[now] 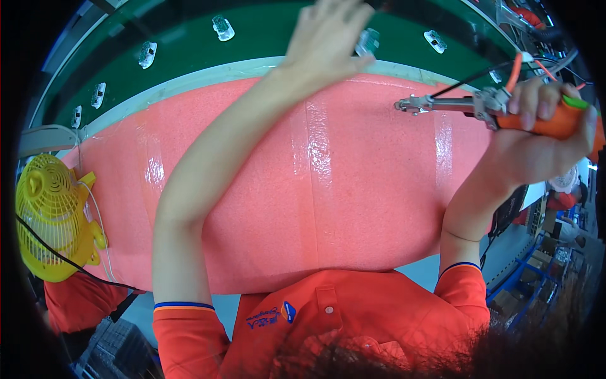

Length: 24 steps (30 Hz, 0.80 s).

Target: Processing or cutting small electronic components on a PCB using a specialized hand tool.

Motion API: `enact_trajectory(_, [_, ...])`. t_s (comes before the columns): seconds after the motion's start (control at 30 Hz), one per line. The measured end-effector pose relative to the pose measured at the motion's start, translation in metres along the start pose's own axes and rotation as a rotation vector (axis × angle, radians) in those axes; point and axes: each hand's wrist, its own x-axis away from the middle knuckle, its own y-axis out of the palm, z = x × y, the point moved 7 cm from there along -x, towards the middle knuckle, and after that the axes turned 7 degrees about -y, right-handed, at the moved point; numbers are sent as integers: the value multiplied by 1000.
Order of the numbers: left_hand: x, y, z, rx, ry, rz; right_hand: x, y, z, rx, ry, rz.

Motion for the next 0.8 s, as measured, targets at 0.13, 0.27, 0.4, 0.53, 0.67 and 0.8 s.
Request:
enact_trajectory(0.13, [5,31,-51,-102,-465,-833,4,-4,-16,90,-83,41])
enact_trajectory(0.27, [14,34,-26,446,-170,-489,2,1,-7,47,-33,15])
enact_trajectory(0.4, [39,38,43,784,47,-776,2,-2,1,31,21,-1])
enact_trajectory(0.53, [50,44,50,797,-18,-929,2,-3,7,13,67,-15])
enact_trajectory(0.67, [50,42,50,814,7,-872,0,-6,13,34,25,-107])
enact_trajectory(0.8, [50,42,50,825,16,-873,1,-6,15,67,6,-87])
